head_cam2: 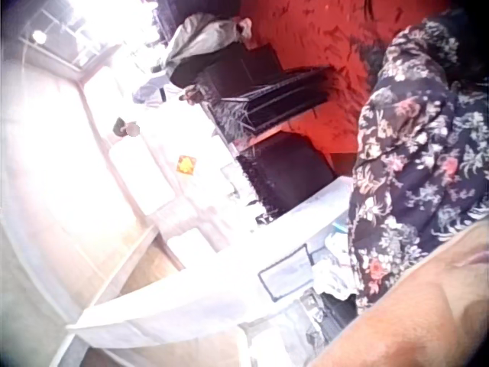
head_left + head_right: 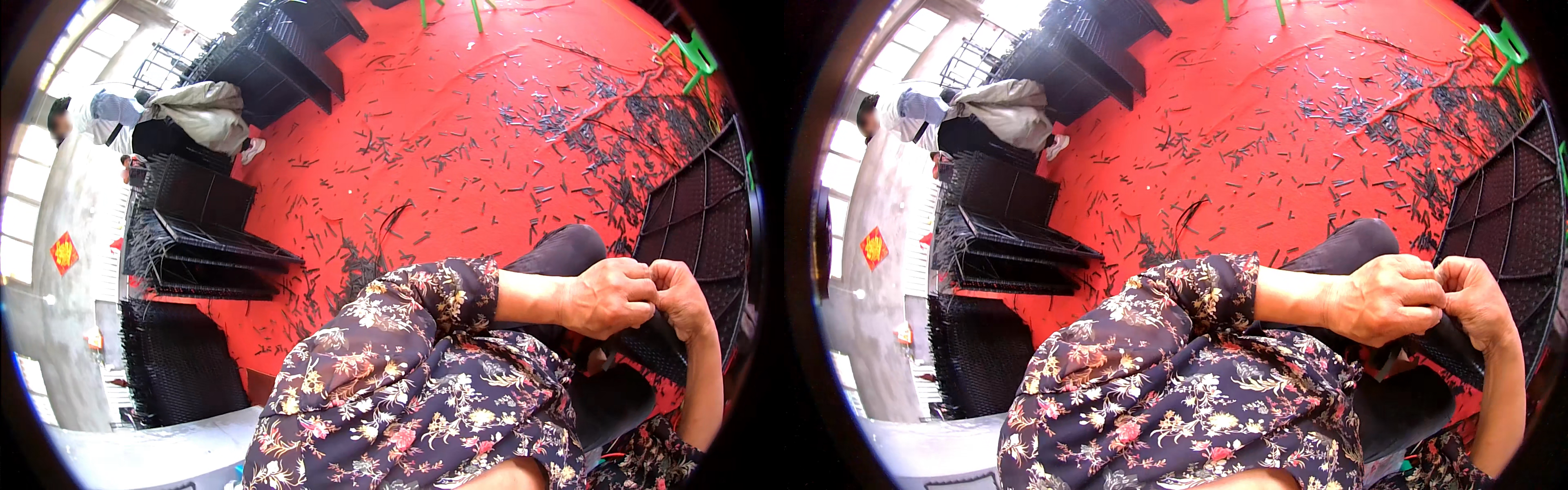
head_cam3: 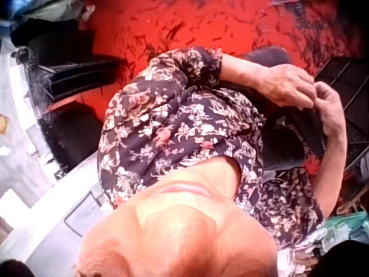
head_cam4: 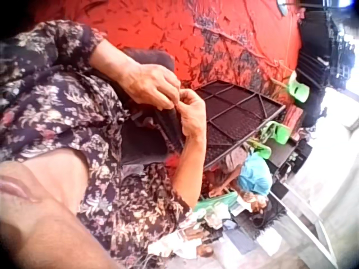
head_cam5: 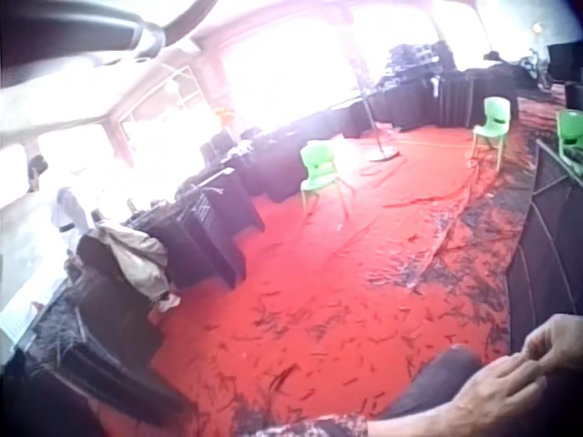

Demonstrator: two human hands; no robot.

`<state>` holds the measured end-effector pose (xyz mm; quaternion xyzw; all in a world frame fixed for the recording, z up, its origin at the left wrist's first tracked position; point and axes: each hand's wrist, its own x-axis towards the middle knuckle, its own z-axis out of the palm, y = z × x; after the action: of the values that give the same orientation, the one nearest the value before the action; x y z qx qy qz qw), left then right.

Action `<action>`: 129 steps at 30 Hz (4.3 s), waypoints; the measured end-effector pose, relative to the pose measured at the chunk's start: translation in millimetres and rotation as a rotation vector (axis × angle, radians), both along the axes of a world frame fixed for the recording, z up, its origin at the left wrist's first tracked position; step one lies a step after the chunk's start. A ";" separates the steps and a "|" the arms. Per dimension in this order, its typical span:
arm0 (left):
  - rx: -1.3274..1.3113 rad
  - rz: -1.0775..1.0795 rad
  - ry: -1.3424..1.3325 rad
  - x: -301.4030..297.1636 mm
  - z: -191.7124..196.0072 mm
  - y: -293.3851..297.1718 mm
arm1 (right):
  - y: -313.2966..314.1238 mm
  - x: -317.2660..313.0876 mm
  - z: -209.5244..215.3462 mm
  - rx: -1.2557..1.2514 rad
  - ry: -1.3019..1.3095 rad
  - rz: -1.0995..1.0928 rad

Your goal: The person weaves black plastic strips into a furniture frame, trimming strips with a knife, tapping them with a hammer, and pulling them tight with pliers.

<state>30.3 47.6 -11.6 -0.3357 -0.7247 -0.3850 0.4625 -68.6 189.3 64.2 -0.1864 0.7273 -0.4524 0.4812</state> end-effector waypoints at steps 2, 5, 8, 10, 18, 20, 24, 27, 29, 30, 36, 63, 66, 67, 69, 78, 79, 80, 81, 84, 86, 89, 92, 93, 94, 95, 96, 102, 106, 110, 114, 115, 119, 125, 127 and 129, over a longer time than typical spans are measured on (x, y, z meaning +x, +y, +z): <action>-0.016 -0.005 -0.025 -1.5 -0.8 0.4 | 0.3 -4.3 -2.0 0.022 0.021 0.017; -0.001 -0.005 -0.008 -3.5 -0.2 2.1 | 6.4 -10.1 -8.6 0.000 0.000 -0.022; -0.028 -0.049 -0.018 -8.9 -1.9 2.4 | 7.6 -8.7 -8.9 0.033 0.029 -0.034; -0.081 -0.069 -0.059 -6.8 -3.3 -5.2 | 3.7 -11.8 -11.3 0.050 0.138 0.065; 0.018 -0.096 -0.021 -10.7 -12.4 15.0 | 16.8 -9.0 -14.0 0.089 0.010 0.101; 0.063 -0.066 -0.016 -8.0 -10.0 17.4 | 13.8 -12.7 -11.7 0.034 -0.170 0.100; 0.121 -0.029 -0.127 0.8 -20.8 14.9 | 4.6 -16.4 -29.1 -0.093 -0.257 0.170; 0.112 0.005 -0.146 -21.1 -19.3 9.6 | -3.4 -39.8 -27.1 -0.095 -0.321 0.183; 0.091 0.015 -0.125 -20.9 -14.0 5.6 | -3.3 -42.6 -26.1 -0.111 -0.285 0.211; 0.080 0.016 -0.115 -19.8 -11.9 1.8 | -3.5 -43.1 -26.8 -0.120 -0.268 0.221; 0.091 -0.020 -0.159 -8.8 -6.3 -5.8 | -0.7 -42.1 -37.6 -0.133 -0.176 0.218; -0.116 -0.059 -0.381 3.0 11.0 -25.8 | -11.9 -59.5 -46.1 -0.049 -0.159 0.645; -0.045 -0.066 -0.318 -1.7 8.3 -22.1 | -8.7 -56.4 -42.3 -0.040 -0.213 0.622; -0.052 -0.063 -0.319 -1.9 8.2 -22.3 | -8.3 -56.8 -42.9 -0.044 -0.229 0.619; -0.065 -0.064 -0.320 -2.6 8.5 -22.1 | -5.5 -57.2 -43.6 -0.046 -0.256 0.602; -0.064 -0.084 -0.300 -3.7 11.2 -22.9 | -0.4 -57.8 -47.4 -0.101 -0.333 0.577; -0.064 -0.077 -0.304 -3.9 10.4 -22.7 | -0.7 -57.1 -50.1 -0.107 -0.338 0.580; -0.064 -0.070 -0.308 -4.0 9.8 -22.5 | -0.6 -59.8 -52.3 -0.121 -0.342 0.579; -0.064 -0.064 -0.311 -4.1 9.1 -22.3 | -1.1 -60.0 -54.8 -0.128 -0.349 0.580; -0.069 -0.035 -0.304 -3.8 7.2 -23.4 | -2.4 -60.7 -59.1 -0.154 -0.362 0.574; -0.076 -0.004 -0.297 -3.7 8.1 -19.9 | -2.1 -63.5 -61.0 -0.178 -0.365 0.568; -0.064 0.014 -0.293 -4.9 6.2 -17.6 | -1.3 -65.8 -61.9 -0.202 -0.371 0.559; -0.078 0.038 -0.276 -3.7 4.7 -17.4 | -3.7 -66.5 -64.2 -0.223 -0.373 0.561; -0.089 0.050 -0.268 -2.9 4.4 -17.6 | -5.8 -67.4 -65.9 -0.231 -0.375 0.560; -0.099 0.063 -0.250 -2.9 3.7 -17.4 | -10.6 -72.5 -68.8 -0.236 -0.369 0.545; -0.115 0.073 -0.234 1.6 -1.2 -28.5 | -18.2 -65.2 -70.0 -0.240 -0.373 0.557; -0.131 0.083 -0.219 6.7 -5.5 -40.3 | -30.2 -50.6 -74.6 -0.253 -0.382 0.552; -0.245 0.138 -0.118 12.9 -4.6 -36.2 | -31.8 -54.8 -76.6 -0.270 -0.383 0.549; -0.265 0.147 -0.116 8.9 -4.2 -39.7 | -33.1 -52.4 -77.0 -0.272 -0.383 0.549; -0.285 0.156 -0.103 6.1 -7.7 -41.5 | -32.7 -57.0 -75.8 -0.282 -0.362 0.546; -0.301 0.196 -0.088 5.8 -8.2 -38.1 | -37.3 -56.8 -75.0 -0.275 -0.348 0.541; -0.301 0.211 -0.085 6.0 -9.1 -37.6 | -37.3 -54.8 -75.2 -0.268 -0.347 0.543; -0.277 0.213 -0.109 7.3 -11.2 -36.9 | -36.7 -54.8 -70.8 -0.257 -0.337 0.533; -0.227 0.180 -0.165 8.9 -5.8 -34.2 | -34.0 -57.6 -70.9 -0.246 -0.409 0.556; -0.198 0.161 -0.176 8.0 -5.8 -34.0 | -34.4 -59.8 -69.9 -0.223 -0.389 0.588; -0.189 0.153 -0.194 7.8 -3.0 -32.1 | -33.9 -66.1 -69.1 -0.199 -0.244 0.600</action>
<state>38.1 15.4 -14.6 -0.2828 -0.8224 -0.3095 0.3845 -134.6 155.4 -4.9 -0.3825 0.5294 -0.3785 0.6559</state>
